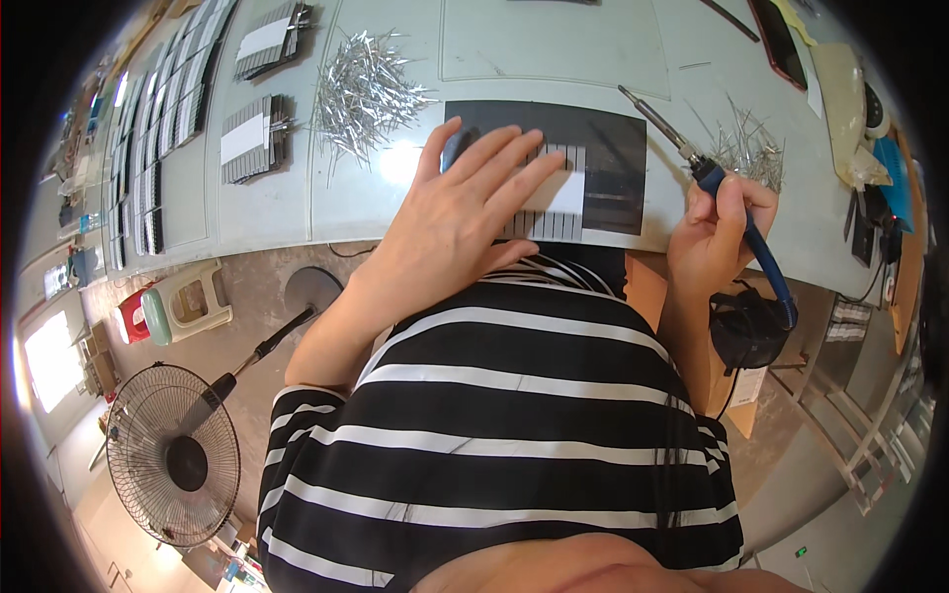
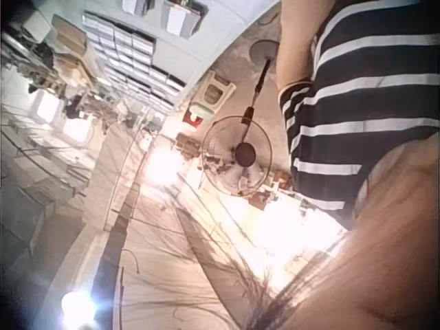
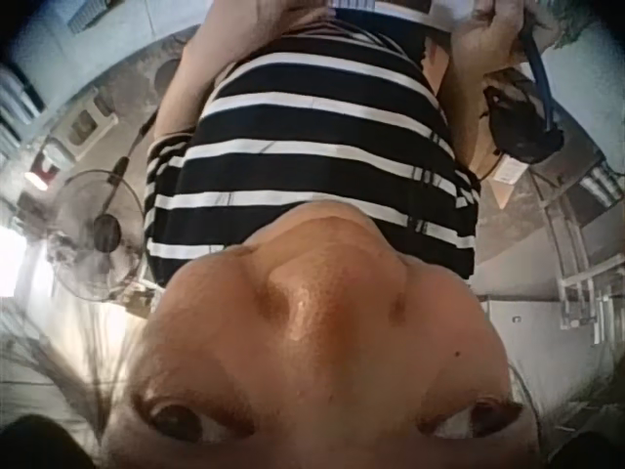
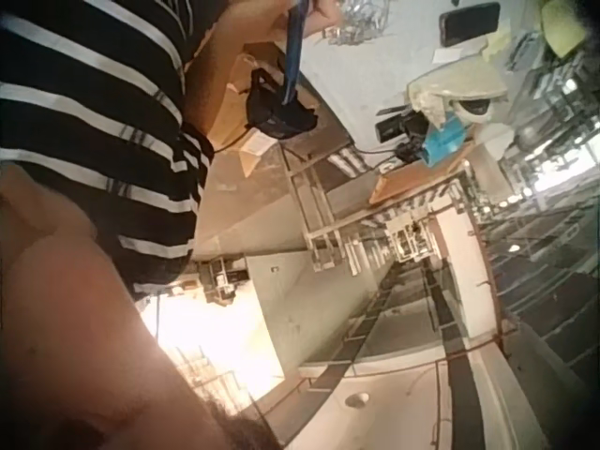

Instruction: Soldering wires onto electrical components using a template.

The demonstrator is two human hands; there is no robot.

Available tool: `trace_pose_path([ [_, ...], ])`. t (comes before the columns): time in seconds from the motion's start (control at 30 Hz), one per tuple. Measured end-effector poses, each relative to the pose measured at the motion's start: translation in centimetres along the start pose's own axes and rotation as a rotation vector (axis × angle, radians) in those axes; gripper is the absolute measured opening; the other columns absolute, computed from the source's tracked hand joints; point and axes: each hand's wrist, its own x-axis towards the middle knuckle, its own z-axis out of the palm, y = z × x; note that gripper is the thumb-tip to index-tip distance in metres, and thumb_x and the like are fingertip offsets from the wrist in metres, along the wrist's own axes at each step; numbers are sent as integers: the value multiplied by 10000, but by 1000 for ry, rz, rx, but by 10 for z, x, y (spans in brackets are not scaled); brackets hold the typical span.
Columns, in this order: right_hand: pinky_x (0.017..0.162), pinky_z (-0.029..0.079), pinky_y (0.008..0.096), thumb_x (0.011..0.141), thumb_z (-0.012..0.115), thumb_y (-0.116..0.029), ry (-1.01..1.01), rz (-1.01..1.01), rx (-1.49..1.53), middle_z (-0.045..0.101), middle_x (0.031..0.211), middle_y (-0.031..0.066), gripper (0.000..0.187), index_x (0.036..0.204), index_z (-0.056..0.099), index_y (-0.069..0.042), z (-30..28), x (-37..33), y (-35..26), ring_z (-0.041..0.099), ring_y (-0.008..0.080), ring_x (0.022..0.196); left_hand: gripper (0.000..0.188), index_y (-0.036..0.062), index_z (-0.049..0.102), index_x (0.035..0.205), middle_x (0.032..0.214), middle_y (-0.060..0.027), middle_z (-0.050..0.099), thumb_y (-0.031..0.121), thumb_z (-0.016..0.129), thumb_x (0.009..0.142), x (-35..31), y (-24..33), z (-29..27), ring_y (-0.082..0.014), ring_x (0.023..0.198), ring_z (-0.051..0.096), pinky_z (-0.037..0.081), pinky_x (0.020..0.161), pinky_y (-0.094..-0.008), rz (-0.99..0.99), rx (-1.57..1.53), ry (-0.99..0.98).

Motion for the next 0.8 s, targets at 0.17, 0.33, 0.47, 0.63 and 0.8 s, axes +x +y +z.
trace_pose_path([
  [0.17, 578, 376, 236, 904, 602, -42, -9, -18, 36, 540, 752, 84, 108, 911, 500, -7, -5, -1, 0, 437, 103, 596, 817, 104, 446, 1428, 1366, -115, 523, 191, 821, 707, -3, 8, -5, -285, 1276, 483, 267, 1113, -553, 37, -16, 5],
  [0.33, 581, 368, 237, 913, 573, -35, 9, -9, 70, 534, 747, 82, 78, 907, 499, -13, -5, -1, 2, 432, 102, 596, 893, 126, 399, 1480, 1472, -124, 457, 192, 834, 703, 2, 5, -5, -295, 1348, 436, 231, 1155, -540, -1, -12, -43],
  [0.47, 575, 359, 230, 917, 566, -35, 8, -30, 86, 523, 739, 76, 74, 914, 494, -17, -6, -1, 4, 428, 97, 588, 889, 122, 411, 1469, 1464, -108, 470, 180, 839, 692, -1, 8, -8, -289, 1346, 445, 233, 1152, -546, -2, -13, -64],
  [0.63, 567, 351, 221, 929, 553, -43, 22, -47, 93, 513, 725, 66, 73, 929, 484, -20, -5, -2, 3, 425, 89, 580, 914, 133, 430, 1457, 1419, -94, 476, 165, 863, 653, -3, 8, -9, -307, 1293, 455, 258, 1132, -547, -14, -45, -87],
  [0.8, 563, 341, 235, 969, 563, -144, 40, -136, 87, 463, 674, 40, 152, 945, 452, -44, -10, -4, 9, 398, 93, 574, 907, 168, 415, 1471, 1285, -128, 492, 187, 846, 672, 21, -12, -27, -296, 1231, 497, 262, 1117, -560, 35, -53, 31],
])
